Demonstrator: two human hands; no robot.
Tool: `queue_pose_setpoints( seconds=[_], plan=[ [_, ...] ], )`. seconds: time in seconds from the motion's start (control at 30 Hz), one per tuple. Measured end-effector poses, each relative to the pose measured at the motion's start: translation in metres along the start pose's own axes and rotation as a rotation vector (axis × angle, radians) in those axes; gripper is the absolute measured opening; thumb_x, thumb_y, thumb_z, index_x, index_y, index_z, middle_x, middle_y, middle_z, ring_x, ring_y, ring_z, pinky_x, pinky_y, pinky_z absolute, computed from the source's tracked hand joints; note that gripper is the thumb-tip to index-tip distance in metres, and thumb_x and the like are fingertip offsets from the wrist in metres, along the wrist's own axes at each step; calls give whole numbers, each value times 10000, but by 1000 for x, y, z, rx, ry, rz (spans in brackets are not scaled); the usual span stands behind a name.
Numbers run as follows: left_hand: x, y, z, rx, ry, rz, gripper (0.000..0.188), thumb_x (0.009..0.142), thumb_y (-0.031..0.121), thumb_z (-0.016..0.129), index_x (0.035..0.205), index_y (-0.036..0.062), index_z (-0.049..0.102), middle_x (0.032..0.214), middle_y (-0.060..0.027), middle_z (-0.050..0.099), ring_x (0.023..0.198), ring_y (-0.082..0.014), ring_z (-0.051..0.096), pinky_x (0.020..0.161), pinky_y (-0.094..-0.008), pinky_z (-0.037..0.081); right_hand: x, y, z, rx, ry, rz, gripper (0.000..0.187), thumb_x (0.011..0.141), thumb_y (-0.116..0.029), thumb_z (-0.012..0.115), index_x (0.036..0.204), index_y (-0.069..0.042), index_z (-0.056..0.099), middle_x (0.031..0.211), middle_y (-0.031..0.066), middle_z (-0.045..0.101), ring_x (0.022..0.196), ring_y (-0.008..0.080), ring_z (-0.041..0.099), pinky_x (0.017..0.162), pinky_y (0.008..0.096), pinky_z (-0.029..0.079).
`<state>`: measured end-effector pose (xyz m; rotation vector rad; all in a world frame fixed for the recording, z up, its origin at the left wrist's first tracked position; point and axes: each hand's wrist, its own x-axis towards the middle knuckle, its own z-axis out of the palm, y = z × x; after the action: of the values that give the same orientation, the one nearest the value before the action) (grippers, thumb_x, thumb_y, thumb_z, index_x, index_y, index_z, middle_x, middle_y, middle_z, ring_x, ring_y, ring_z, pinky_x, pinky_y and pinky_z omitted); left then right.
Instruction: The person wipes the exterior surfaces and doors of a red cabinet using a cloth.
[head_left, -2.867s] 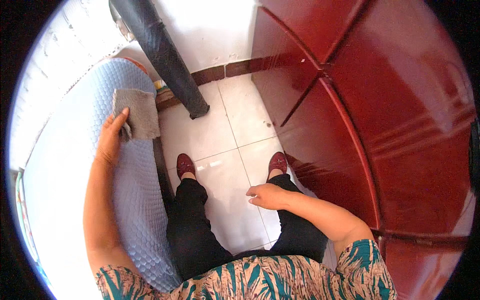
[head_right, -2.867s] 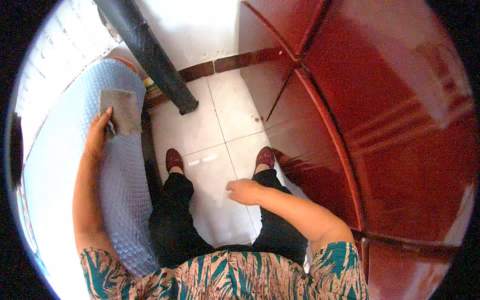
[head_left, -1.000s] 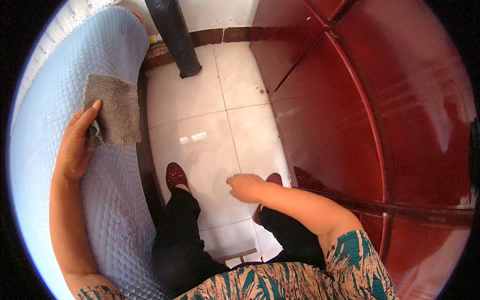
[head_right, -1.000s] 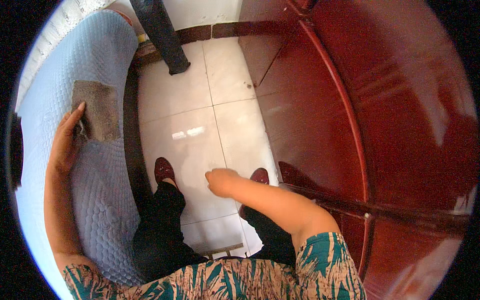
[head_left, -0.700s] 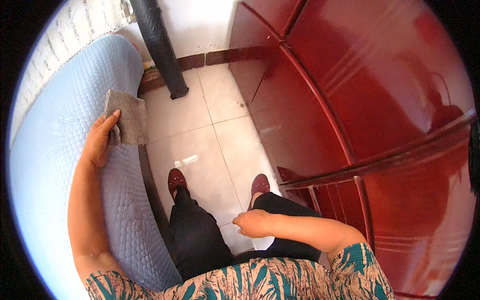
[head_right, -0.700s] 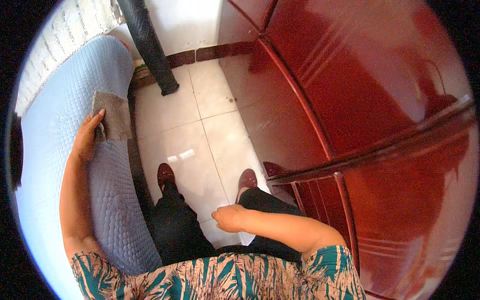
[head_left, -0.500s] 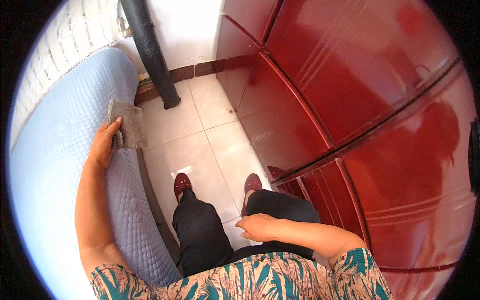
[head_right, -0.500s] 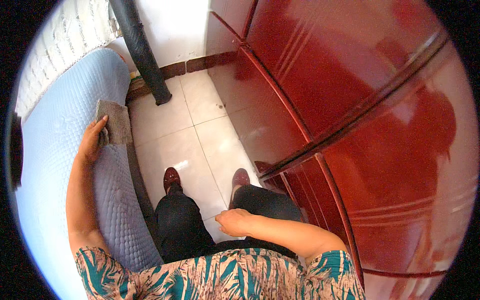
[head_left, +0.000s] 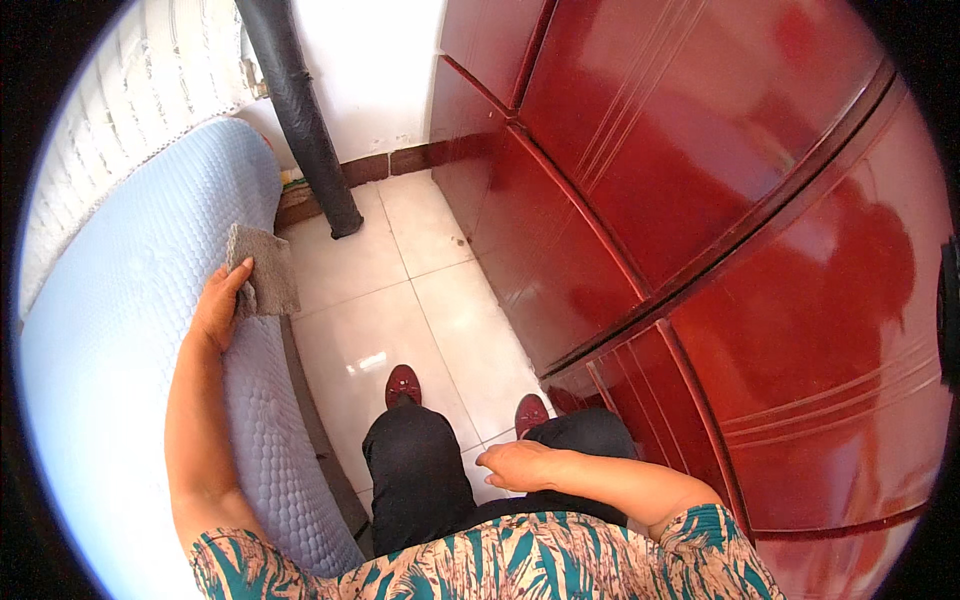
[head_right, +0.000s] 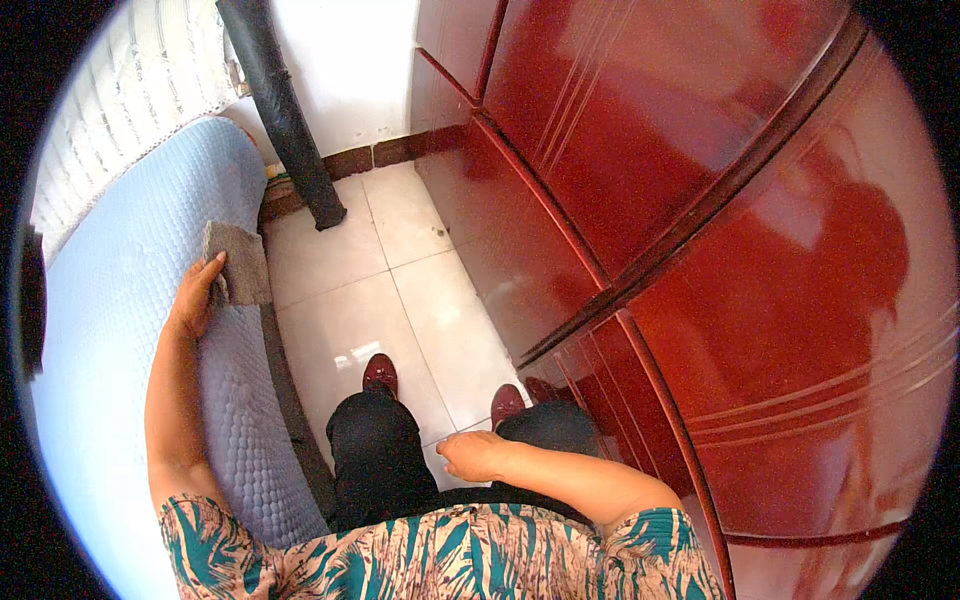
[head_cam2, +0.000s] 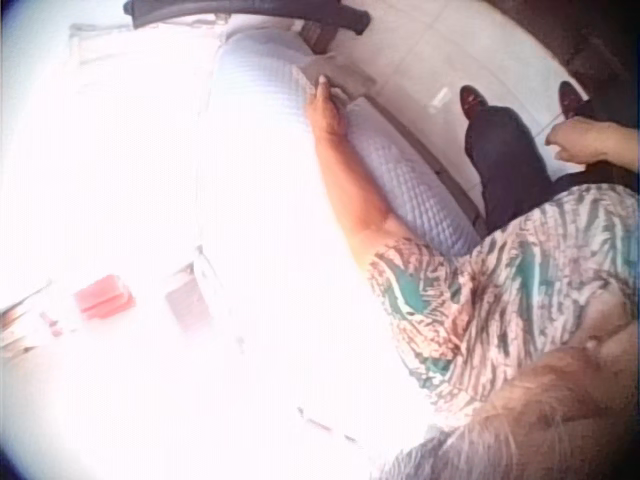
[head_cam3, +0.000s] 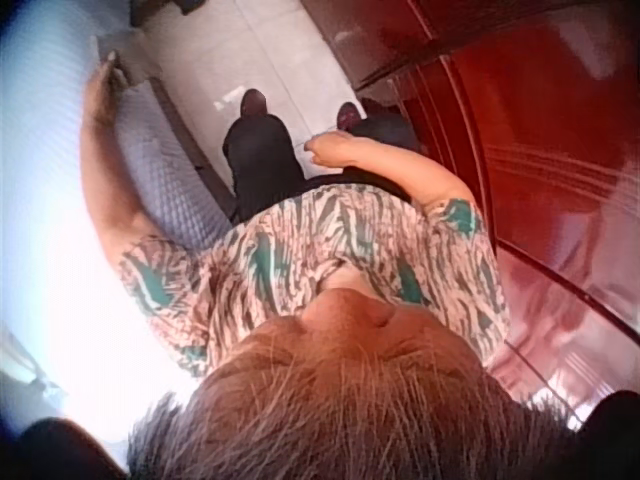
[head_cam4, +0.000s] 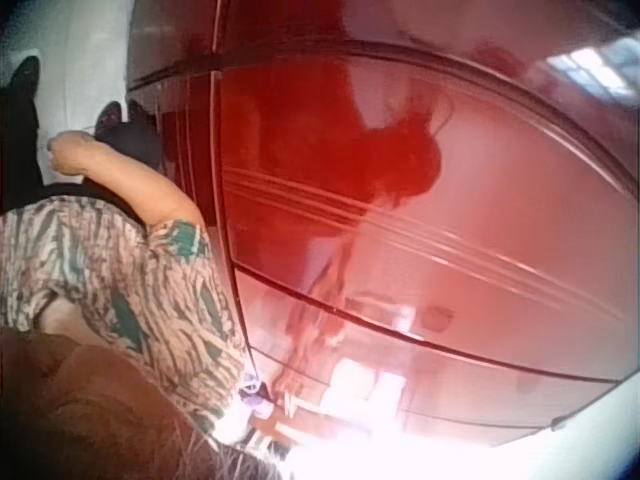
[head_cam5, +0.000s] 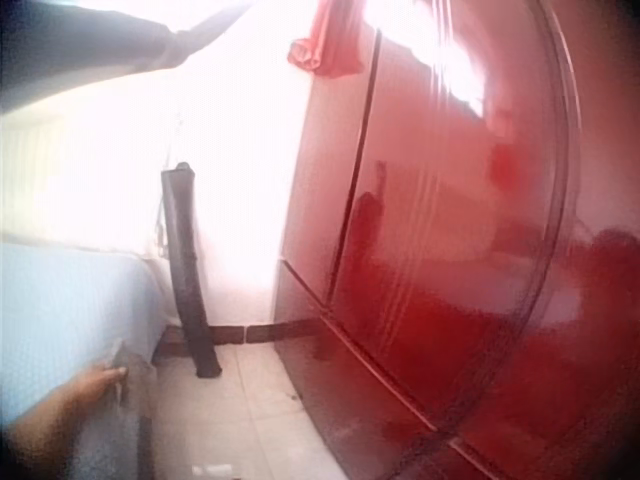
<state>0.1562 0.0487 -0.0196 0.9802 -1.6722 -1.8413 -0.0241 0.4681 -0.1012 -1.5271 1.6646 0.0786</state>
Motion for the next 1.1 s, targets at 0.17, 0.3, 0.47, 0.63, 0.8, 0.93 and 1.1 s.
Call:
queue_pose_setpoints(
  seconds=[0.17,0.3,0.47,0.63,0.8,0.93,1.1],
  plan=[
    [-3,1,-5,-9,49,-7,338,920,283,558,1118,8,559,1051,-69,624,950,-171,578,855,-304,447,24,6,-1,-137,124,-7,285,830,-218,589,1007,3,625,1006,200,621,945,370,609,808,466,485],
    [3,-2,-3,3,42,-15,323,927,273,551,1104,3,562,1037,-73,628,931,-169,584,839,-303,453,23,26,-3,-170,98,45,258,833,-197,556,951,16,643,994,208,627,952,373,609,812,452,490],
    [-2,5,9,66,39,-45,307,933,267,545,1087,2,571,998,-63,639,880,-162,597,803,-293,467,8,39,-9,-108,109,201,253,824,-137,509,966,10,660,1046,214,625,985,350,612,840,436,481],
    [-1,4,10,113,68,-51,298,933,280,543,1067,18,586,976,-50,641,865,-149,595,778,-289,471,2,44,-22,-89,67,191,258,832,-147,515,996,-17,665,1053,191,632,987,333,616,852,430,473],
    [2,-25,40,239,199,-9,313,910,330,564,1008,36,606,882,-28,605,782,-147,546,723,-295,441,7,49,-36,30,215,107,297,850,-222,568,1057,-12,599,1057,197,614,997,368,594,850,470,476],
    [-10,-70,113,273,121,-99,344,894,358,578,991,29,600,860,-37,591,772,-150,522,713,-306,427,17,44,-33,46,306,-8,203,823,-142,544,952,-8,625,999,201,633,949,359,616,811,459,493],
    [4,-105,244,-148,-24,-162,319,925,318,539,1051,27,574,946,-42,581,848,-146,508,778,-293,416,29,45,-20,-23,119,-25,305,838,-228,585,1054,-14,600,1024,200,625,962,369,611,829,452,486]
  ],
)
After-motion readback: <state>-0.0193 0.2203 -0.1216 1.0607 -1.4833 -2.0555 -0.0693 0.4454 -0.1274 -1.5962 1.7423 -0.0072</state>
